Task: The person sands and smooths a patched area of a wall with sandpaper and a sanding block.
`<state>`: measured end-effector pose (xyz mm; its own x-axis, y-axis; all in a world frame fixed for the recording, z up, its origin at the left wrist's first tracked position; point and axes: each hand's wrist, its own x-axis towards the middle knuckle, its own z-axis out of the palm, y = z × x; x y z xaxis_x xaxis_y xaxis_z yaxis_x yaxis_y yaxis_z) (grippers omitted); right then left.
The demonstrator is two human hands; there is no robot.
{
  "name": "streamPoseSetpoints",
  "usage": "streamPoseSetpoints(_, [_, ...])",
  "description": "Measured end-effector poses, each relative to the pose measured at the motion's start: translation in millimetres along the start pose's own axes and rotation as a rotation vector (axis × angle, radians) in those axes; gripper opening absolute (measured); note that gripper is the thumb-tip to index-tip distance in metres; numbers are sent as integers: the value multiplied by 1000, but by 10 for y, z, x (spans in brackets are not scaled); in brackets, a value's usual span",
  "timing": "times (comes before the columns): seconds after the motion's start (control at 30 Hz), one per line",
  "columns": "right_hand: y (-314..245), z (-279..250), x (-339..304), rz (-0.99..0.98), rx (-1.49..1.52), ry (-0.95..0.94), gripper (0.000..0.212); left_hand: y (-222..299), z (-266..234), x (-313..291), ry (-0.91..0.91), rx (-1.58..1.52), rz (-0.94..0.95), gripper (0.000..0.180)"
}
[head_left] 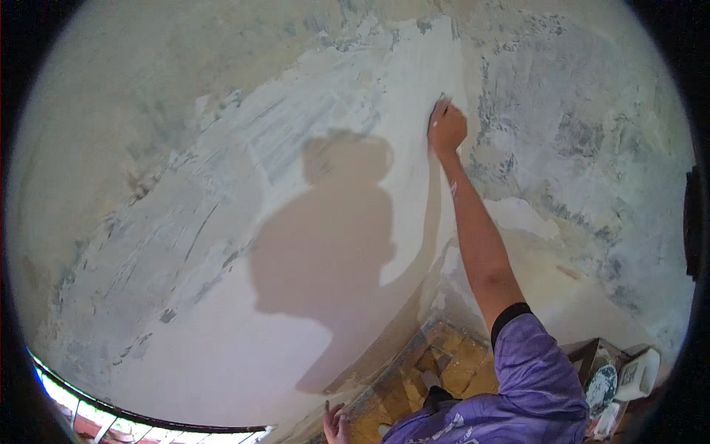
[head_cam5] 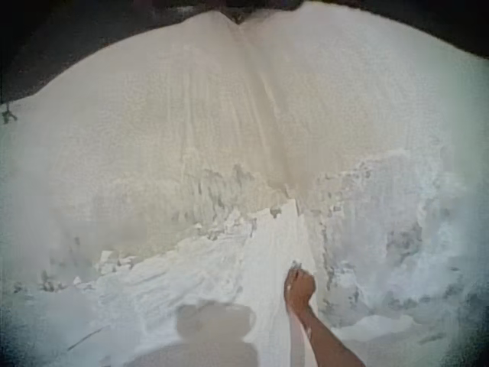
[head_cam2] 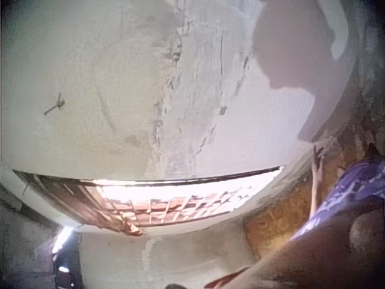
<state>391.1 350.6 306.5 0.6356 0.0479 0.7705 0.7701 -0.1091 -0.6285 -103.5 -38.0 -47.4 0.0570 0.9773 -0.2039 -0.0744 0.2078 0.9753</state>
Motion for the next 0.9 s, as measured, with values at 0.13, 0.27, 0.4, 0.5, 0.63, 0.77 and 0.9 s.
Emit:
streamPoseSetpoints(0.13, [61,193,358,-14,67,66,39,-116,204,244,40,91,154,65])
streamPoseSetpoints(0.27, [115,-29,-194,-211,-61,-201,25,84,847,551,11,13,223,57])
streamPoseSetpoints(0.4, [207,-392,-1499,-445,189,-332,12,-387,1153,795,-167,95,18,38])
streamPoseSetpoints(0.5, [405,-939,-2384,-349,677,-819,15,-364,1394,775,-273,361,50,37])
streamPoseSetpoints(0.63, [692,-1218,-3062,-479,1014,-1081,7,-411,1620,614,-116,242,-24,42])
streamPoseSetpoints(0.77, [757,-1227,-3160,-380,1106,-1087,10,-366,1775,306,95,46,-33,40])
streamPoseSetpoints(0.9, [965,-1319,-3037,-377,1071,-1224,9,-501,1872,100,187,-59,-12,38])
